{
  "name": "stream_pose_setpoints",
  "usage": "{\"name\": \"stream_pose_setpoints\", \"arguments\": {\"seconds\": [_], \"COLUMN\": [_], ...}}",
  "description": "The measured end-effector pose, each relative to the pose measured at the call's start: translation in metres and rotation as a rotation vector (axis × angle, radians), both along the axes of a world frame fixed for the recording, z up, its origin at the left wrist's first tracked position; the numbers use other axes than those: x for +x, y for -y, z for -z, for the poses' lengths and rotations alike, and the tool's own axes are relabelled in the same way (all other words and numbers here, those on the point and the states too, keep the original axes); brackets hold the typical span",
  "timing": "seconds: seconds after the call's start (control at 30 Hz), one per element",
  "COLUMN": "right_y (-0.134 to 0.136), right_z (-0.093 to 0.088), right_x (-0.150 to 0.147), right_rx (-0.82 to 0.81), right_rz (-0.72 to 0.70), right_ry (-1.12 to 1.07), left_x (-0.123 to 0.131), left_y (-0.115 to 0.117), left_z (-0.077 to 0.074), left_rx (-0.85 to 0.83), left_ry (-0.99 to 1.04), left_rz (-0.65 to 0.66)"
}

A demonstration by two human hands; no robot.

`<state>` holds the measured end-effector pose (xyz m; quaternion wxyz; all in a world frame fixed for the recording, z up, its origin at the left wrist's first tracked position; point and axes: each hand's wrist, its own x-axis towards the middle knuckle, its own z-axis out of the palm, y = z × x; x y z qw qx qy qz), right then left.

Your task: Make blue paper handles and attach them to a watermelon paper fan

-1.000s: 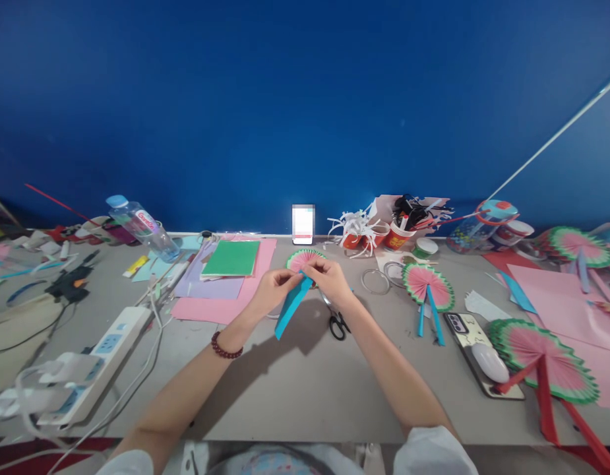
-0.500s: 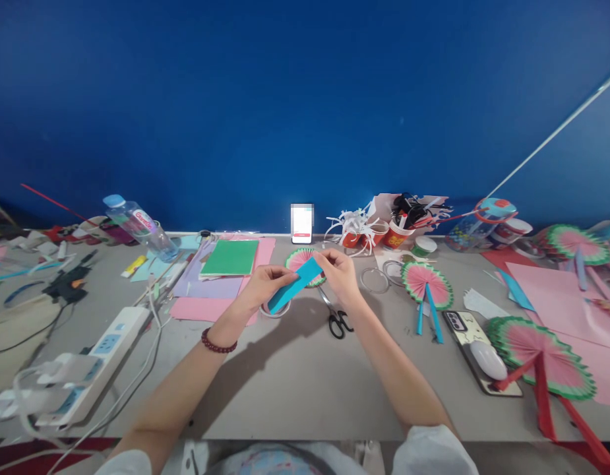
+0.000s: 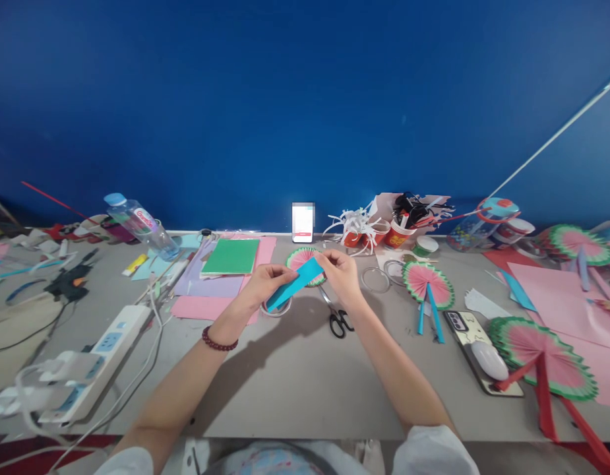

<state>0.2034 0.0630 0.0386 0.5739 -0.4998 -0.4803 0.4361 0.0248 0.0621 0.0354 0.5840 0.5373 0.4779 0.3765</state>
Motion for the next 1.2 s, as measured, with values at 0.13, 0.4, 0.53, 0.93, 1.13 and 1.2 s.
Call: {"name": "stream_pose_setpoints", "arguments": {"seconds": [0.13,0.4,0.53,0.93,1.13,1.2], "right_y": [0.001,0.000,0.000,0.001,0.002,0.001], "right_z": [-0.001,0.001,0.003,0.003,0.011,0.012], "right_x": [-0.001,-0.003,-0.003,-0.007,-0.017,-0.017], "right_rx": [0.003,0.016,0.024,-0.178,-0.231,-0.198], "right_rz": [0.011,0.025,0.007,-0.375,-0.280,-0.246], "right_ry": [0.004,0.047,0.054,-0.258,-0.268,-0.246], "left_x": [0.000,0.000,0.002,0.005,0.005,0.005], "left_y": [0.000,0.000,0.001,0.001,0.004,0.005], "left_z": [0.002,0.004,0.001,0.004,0.003,0.001], "left_rx": [0.017,0.034,0.032,0.105,0.139,0.133], "left_ry": [-0.004,0.021,0.046,0.128,0.026,0.013], "left_rz": [0.007,-0.010,-0.010,-0.048,-0.058,-0.028]}}
